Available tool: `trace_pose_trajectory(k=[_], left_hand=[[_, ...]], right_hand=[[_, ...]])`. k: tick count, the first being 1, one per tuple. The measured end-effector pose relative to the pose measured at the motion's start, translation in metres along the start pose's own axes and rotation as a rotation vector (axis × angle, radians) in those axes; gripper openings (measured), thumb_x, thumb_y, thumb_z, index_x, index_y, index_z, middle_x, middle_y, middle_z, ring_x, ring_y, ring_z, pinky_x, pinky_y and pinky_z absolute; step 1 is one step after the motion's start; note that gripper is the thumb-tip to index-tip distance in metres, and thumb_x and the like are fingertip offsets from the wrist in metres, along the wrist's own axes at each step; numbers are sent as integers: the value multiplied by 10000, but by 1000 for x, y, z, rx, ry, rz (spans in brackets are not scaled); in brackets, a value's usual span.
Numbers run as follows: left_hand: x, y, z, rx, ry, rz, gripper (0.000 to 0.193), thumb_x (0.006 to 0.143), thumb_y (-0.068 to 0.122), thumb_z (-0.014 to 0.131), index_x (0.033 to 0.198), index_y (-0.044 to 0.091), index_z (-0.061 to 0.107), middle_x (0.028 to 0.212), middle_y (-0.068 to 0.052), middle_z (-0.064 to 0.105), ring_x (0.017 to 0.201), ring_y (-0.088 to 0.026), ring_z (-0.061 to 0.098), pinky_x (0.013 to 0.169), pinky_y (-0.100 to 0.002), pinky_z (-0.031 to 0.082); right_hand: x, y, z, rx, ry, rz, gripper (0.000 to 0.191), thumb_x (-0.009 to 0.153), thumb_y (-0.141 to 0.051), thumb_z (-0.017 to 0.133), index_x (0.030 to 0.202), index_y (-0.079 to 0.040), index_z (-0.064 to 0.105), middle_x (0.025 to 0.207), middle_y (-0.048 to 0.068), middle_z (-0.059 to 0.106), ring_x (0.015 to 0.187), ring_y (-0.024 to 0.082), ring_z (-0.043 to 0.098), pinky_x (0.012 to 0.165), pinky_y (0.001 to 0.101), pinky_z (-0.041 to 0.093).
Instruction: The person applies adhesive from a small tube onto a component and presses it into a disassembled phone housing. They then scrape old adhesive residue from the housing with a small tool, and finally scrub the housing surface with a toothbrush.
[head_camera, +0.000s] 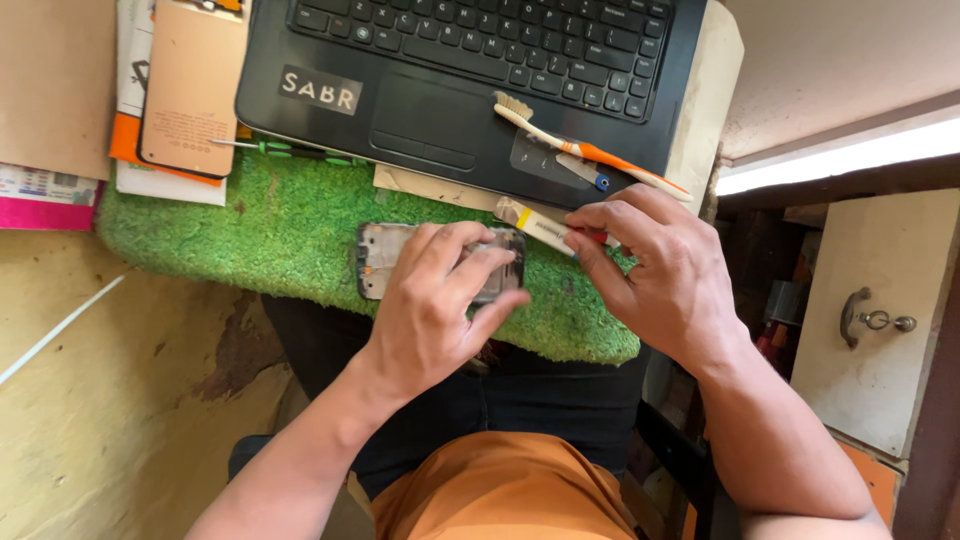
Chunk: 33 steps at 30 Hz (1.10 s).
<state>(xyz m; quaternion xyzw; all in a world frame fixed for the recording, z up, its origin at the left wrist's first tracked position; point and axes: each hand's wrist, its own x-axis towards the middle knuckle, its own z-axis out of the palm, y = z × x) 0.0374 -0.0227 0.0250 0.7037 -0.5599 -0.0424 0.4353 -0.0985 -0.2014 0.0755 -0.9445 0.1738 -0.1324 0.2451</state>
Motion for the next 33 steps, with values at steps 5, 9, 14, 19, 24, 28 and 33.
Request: trace_pose_trajectory(k=[5, 9, 14, 19, 24, 28, 33], left_hand=[[0, -1, -8, 15, -43, -15, 436, 772, 176, 879, 1133, 21, 692, 1135, -132, 662, 1052, -309, 618, 943, -420, 510], [2, -6, -9, -32, -55, -80, 416, 792, 117, 867, 1151, 5, 688, 1132, -136, 701, 1042, -316, 647, 928, -404, 530], [-2, -5, -9, 13, -65, -89, 380, 805, 44, 824, 1159, -5, 693, 1138, -147, 730, 1029, -305, 676, 921, -386, 546], [-3, -3, -8, 7, -45, -102, 373, 802, 22, 813, 1158, 16, 699, 1108, -125, 740, 997, -290, 687, 883, -384, 556], [-4, -2, -9, 2, 62, -21, 357, 829, 26, 838, 1159, 45, 704, 1035, -92, 736, 907, -272, 671, 808, -385, 549], [-1, -5, -12, -9, 175, -86, 260, 873, 62, 838, 1104, 78, 719, 1075, -72, 726, 1004, -256, 664, 888, -385, 521], [7, -17, -12, 149, 6, -80, 313, 822, 148, 813, 1097, 17, 745, 1072, -95, 720, 1058, -280, 630, 964, -449, 439]], right_hand=[[0, 1, 3, 10, -16, -15, 131, 912, -102, 777, 1031, -60, 745, 883, 80, 667, 754, 242, 674, 666, 356, 539], [-1, 3, 7, 2, -15, -71, 134, 897, -103, 792, 1014, -66, 737, 892, 77, 663, 795, 266, 673, 689, 373, 540], [-1, 2, 17, 16, -80, -212, 208, 869, -130, 802, 1063, -82, 745, 901, 71, 650, 788, 254, 654, 687, 379, 532], [-3, -1, 29, -65, -115, -327, 285, 876, -192, 784, 1148, -110, 761, 906, 55, 636, 830, 259, 616, 741, 412, 494], [-6, -1, 34, -134, -131, -309, 299, 879, -219, 775, 1155, -105, 758, 903, 49, 624, 838, 257, 598, 758, 413, 496], [-7, -1, 34, -142, -149, -312, 336, 877, -215, 771, 1191, -98, 749, 911, 55, 621, 841, 256, 595, 758, 414, 499], [-7, -2, 34, -136, -148, -316, 329, 884, -215, 768, 1190, -99, 741, 928, 54, 625, 855, 258, 598, 766, 411, 499]])
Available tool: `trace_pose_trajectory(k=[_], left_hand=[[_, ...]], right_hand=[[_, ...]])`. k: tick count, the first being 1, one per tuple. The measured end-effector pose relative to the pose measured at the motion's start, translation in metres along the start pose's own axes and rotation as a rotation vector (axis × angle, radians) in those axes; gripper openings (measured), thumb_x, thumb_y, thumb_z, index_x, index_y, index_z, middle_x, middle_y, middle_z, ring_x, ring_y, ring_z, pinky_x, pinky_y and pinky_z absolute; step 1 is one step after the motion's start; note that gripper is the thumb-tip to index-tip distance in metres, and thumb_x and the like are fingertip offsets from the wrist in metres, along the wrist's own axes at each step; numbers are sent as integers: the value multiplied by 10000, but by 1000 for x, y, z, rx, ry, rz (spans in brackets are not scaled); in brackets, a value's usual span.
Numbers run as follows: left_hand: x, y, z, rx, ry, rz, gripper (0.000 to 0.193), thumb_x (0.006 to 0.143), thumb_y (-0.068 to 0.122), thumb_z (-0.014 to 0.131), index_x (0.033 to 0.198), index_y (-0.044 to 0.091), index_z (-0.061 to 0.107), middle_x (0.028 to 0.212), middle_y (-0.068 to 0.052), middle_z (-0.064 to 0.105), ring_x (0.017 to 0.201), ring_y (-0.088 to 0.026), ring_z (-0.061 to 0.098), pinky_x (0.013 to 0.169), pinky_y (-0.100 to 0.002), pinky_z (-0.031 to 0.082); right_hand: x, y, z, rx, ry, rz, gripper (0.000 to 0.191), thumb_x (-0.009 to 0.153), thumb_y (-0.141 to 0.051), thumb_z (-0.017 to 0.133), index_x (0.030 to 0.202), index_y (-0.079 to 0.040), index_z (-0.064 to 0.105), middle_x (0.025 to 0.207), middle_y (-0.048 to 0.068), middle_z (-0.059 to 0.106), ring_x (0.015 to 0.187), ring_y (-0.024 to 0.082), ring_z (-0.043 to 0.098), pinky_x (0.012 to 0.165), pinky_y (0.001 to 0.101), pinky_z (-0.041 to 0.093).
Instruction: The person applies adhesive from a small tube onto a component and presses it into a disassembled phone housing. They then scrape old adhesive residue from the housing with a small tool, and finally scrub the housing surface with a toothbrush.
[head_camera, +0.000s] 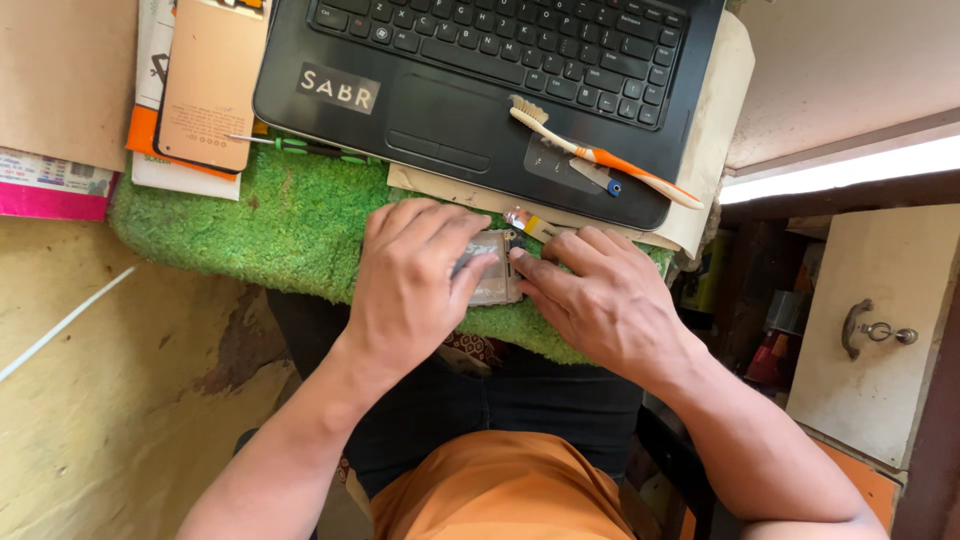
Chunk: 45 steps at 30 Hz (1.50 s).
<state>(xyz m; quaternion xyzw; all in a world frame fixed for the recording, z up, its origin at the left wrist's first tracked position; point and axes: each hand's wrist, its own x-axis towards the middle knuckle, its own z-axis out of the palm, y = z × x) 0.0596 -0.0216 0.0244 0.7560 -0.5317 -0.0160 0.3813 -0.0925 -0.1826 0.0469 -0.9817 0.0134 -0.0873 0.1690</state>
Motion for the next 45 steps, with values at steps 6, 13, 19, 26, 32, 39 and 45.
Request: trace_pose_trajectory(k=[6, 13, 19, 26, 32, 39, 45], left_hand=[[3, -5, 8, 114, -52, 2, 193, 876, 56, 694, 1057, 25, 752, 976, -84, 699, 983, -259, 628, 924, -431, 463], [1, -7, 14, 163, -24, 47, 158, 867, 28, 643, 1005, -2, 712, 1010, -118, 683, 1006, -293, 619, 910, -426, 494], [3, -3, 4, 144, -95, 77, 235, 866, 93, 705, 1090, 23, 702, 1103, -135, 665, 1066, -313, 618, 934, -449, 486], [-1, 3, -11, 79, -269, 144, 605, 738, 354, 846, 1243, 70, 671, 1226, -141, 627, 1164, -320, 581, 997, -475, 435], [-2, -5, -15, 95, -312, 209, 647, 713, 332, 866, 1264, 57, 665, 1247, -140, 627, 1186, -306, 577, 1029, -470, 432], [-2, -18, -27, 11, -374, 274, 682, 578, 262, 926, 1190, 71, 694, 1188, -137, 660, 1155, -317, 613, 1018, -471, 475], [1, -18, -29, -110, -266, 317, 627, 645, 298, 910, 1179, 53, 691, 1149, -153, 658, 1108, -344, 636, 997, -466, 522]], right_hand=[[1, -3, 0, -47, -15, -14, 326, 868, -200, 765, 1172, -88, 734, 923, 41, 623, 856, 247, 593, 767, 395, 489], [2, -9, 0, -98, -32, -12, 347, 844, -191, 760, 1169, -78, 718, 902, 42, 605, 849, 249, 579, 783, 399, 475], [4, -11, -4, -108, -84, 17, 363, 849, -213, 755, 1179, -67, 721, 875, 52, 599, 842, 261, 570, 782, 412, 468], [4, -2, -16, 92, -80, 64, 331, 844, -178, 770, 1162, -86, 772, 891, 50, 663, 835, 255, 594, 759, 413, 490], [0, 4, -24, 58, 79, 163, 176, 888, -133, 784, 1060, -100, 773, 837, 60, 647, 792, 256, 627, 711, 398, 517], [0, 7, -24, 58, 57, 159, 161, 881, -144, 793, 1031, -94, 764, 842, 58, 658, 784, 264, 636, 705, 401, 520], [1, 6, -19, 32, 36, 120, 219, 843, -154, 818, 1041, -87, 756, 898, 70, 673, 805, 276, 652, 720, 400, 527]])
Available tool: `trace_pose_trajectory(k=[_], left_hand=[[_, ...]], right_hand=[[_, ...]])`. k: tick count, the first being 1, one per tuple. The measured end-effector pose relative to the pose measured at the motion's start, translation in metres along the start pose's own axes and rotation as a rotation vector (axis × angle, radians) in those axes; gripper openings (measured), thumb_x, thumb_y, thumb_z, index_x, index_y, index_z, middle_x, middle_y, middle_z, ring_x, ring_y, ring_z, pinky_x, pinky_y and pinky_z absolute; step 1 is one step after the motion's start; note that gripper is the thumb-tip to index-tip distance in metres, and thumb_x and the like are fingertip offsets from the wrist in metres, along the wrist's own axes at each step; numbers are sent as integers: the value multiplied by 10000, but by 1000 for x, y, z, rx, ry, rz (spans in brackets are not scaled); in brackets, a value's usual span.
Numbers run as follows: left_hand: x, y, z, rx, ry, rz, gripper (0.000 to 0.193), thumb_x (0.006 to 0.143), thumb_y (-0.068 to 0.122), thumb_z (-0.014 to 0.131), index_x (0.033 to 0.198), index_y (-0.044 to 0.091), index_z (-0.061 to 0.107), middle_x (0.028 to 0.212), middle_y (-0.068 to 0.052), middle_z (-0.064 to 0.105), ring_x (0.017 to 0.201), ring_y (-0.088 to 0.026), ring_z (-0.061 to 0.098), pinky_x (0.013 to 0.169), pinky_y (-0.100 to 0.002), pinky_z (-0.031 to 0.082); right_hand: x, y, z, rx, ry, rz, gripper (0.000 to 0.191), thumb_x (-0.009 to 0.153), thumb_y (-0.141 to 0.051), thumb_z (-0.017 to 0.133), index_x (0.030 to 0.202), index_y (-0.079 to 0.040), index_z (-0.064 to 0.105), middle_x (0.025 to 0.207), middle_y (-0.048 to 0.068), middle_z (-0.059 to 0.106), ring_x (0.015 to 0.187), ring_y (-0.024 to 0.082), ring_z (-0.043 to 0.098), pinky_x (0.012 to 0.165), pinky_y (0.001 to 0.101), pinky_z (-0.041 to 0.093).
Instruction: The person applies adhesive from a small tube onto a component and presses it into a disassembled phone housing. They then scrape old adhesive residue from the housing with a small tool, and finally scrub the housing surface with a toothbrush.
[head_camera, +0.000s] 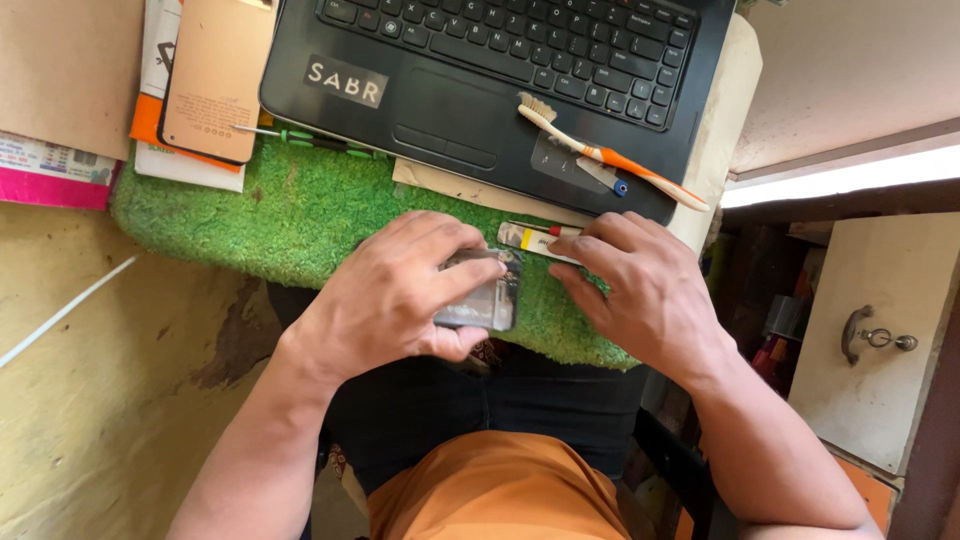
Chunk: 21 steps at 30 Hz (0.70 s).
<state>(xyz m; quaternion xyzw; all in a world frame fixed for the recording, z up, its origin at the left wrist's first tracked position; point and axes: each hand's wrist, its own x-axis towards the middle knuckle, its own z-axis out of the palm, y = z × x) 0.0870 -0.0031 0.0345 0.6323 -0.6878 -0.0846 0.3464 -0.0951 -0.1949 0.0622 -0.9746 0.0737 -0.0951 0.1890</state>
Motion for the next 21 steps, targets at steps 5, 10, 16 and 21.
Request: trace_pose_trajectory(k=[5, 10, 16, 21], left_hand=[[-4, 4, -1, -505, 49, -56, 602, 681, 283, 878, 1229, 109, 702, 1199, -111, 674, 1093, -280, 715, 954, -381, 603], [-9, 1, 1, -761, 14, -45, 594, 683, 250, 804, 1256, 119, 717, 1237, -112, 702, 1098, -245, 753, 985, -336, 624], [-12, -5, 5, -862, -21, -46, 558, 728, 300, 805, 1253, 120, 748, 1264, -131, 713, 1084, -242, 763, 976, -323, 620], [-11, -3, 6, -859, -23, -47, 548, 730, 290, 812, 1247, 118, 751, 1227, -138, 720, 1103, -249, 766, 993, -324, 621]], right_hand=[[-8, -1, 4, 544, 5, 119, 361, 798, -51, 809, 1150, -79, 735, 1012, 68, 725, 806, 152, 718, 717, 293, 573], [-16, 1, 11, 889, 37, -69, 270, 883, -3, 799, 1134, -83, 739, 1077, 78, 720, 996, 181, 734, 877, 302, 602], [-21, 0, 16, 953, 53, -78, 184, 918, -27, 774, 1086, -78, 722, 1055, 75, 714, 982, 178, 728, 870, 306, 606], [-20, -4, 13, 747, 71, -91, 127, 936, -60, 748, 1057, -86, 719, 1036, 59, 702, 961, 165, 728, 837, 290, 612]])
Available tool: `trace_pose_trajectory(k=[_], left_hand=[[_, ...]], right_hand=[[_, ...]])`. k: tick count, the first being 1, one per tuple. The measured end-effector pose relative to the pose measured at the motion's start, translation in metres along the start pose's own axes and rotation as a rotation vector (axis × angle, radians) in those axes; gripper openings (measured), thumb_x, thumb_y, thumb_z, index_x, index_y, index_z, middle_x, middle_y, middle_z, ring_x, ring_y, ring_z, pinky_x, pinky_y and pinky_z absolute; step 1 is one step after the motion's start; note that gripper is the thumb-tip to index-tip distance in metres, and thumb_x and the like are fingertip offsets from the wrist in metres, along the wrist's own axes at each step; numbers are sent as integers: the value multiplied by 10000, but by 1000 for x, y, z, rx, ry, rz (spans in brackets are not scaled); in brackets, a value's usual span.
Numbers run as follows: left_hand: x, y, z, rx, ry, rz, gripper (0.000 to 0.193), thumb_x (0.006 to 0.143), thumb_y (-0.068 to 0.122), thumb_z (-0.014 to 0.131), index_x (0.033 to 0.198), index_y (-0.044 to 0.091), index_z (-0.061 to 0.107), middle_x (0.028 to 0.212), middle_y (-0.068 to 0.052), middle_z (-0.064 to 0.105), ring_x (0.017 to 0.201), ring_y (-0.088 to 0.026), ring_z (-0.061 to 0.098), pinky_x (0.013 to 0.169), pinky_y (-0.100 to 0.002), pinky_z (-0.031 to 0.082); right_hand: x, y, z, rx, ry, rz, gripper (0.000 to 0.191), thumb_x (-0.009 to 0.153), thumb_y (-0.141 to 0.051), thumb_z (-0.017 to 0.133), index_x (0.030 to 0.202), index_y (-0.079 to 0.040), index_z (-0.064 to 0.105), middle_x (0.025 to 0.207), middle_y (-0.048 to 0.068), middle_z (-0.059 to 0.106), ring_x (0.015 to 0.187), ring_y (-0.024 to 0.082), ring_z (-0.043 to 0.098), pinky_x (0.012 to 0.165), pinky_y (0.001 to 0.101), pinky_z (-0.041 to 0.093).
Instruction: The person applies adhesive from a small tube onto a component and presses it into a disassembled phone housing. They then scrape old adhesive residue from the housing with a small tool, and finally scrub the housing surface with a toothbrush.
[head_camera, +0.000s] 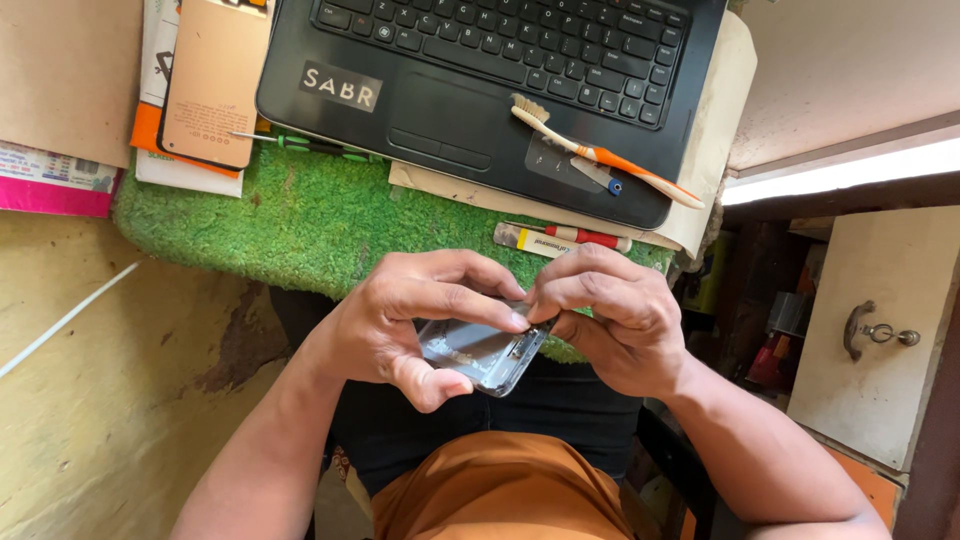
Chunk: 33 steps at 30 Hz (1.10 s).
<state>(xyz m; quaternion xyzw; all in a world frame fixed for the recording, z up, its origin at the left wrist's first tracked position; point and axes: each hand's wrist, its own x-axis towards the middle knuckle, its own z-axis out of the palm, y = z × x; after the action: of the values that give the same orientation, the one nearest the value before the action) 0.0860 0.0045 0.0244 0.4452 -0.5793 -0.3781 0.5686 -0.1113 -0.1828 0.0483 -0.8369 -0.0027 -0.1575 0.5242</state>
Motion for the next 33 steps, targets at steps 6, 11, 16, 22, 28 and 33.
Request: trace_pose_trajectory(k=[6, 11, 16, 22, 28, 33], left_hand=[[3, 13, 0, 214, 47, 65, 551, 703, 233, 843, 1231, 120, 732, 1274, -133, 693, 1142, -270, 742, 1011, -367, 626], [10, 14, 8, 690, -10, 71, 589, 698, 230, 868, 1232, 59, 689, 1251, -189, 623, 1167, -356, 642, 1014, -458, 540], [17, 5, 15, 882, -47, 10, 511, 695, 161, 817, 1174, 45, 682, 1219, -183, 628, 1209, -376, 595, 1089, -500, 463], [17, 4, 12, 960, -11, 51, 464, 742, 220, 798, 1169, 71, 692, 1271, -161, 641, 1236, -343, 597, 1088, -482, 464], [15, -4, 2, 931, 256, 56, 212, 894, 186, 833, 1009, 31, 747, 1023, -124, 716, 993, -268, 675, 911, -421, 526], [18, -16, -4, 1073, 486, -43, 72, 929, 61, 804, 977, 31, 760, 951, -85, 720, 909, -243, 676, 840, -393, 525]], right_hand=[[5, -2, -8, 0, 31, -66, 204, 912, -16, 781, 1093, -91, 724, 1114, 67, 687, 1038, 176, 723, 896, 296, 610], [8, 1, -19, -4, 219, 6, 304, 914, 47, 801, 1192, 2, 685, 1177, 103, 652, 967, 125, 677, 844, 249, 590], [9, 2, -24, -107, 233, 14, 286, 911, 62, 807, 1170, -11, 710, 1150, 96, 653, 899, 115, 665, 785, 228, 568], [14, 0, -30, -272, 199, 23, 232, 885, 48, 822, 1087, -27, 736, 1061, 87, 672, 852, 120, 677, 752, 237, 565], [19, -12, -44, -617, 130, 196, 111, 898, -38, 810, 994, -57, 759, 973, 59, 708, 798, 158, 700, 704, 286, 553], [18, -12, -40, -881, -18, 116, 86, 881, -150, 806, 942, -95, 780, 829, 44, 641, 774, 237, 668, 689, 361, 556]])
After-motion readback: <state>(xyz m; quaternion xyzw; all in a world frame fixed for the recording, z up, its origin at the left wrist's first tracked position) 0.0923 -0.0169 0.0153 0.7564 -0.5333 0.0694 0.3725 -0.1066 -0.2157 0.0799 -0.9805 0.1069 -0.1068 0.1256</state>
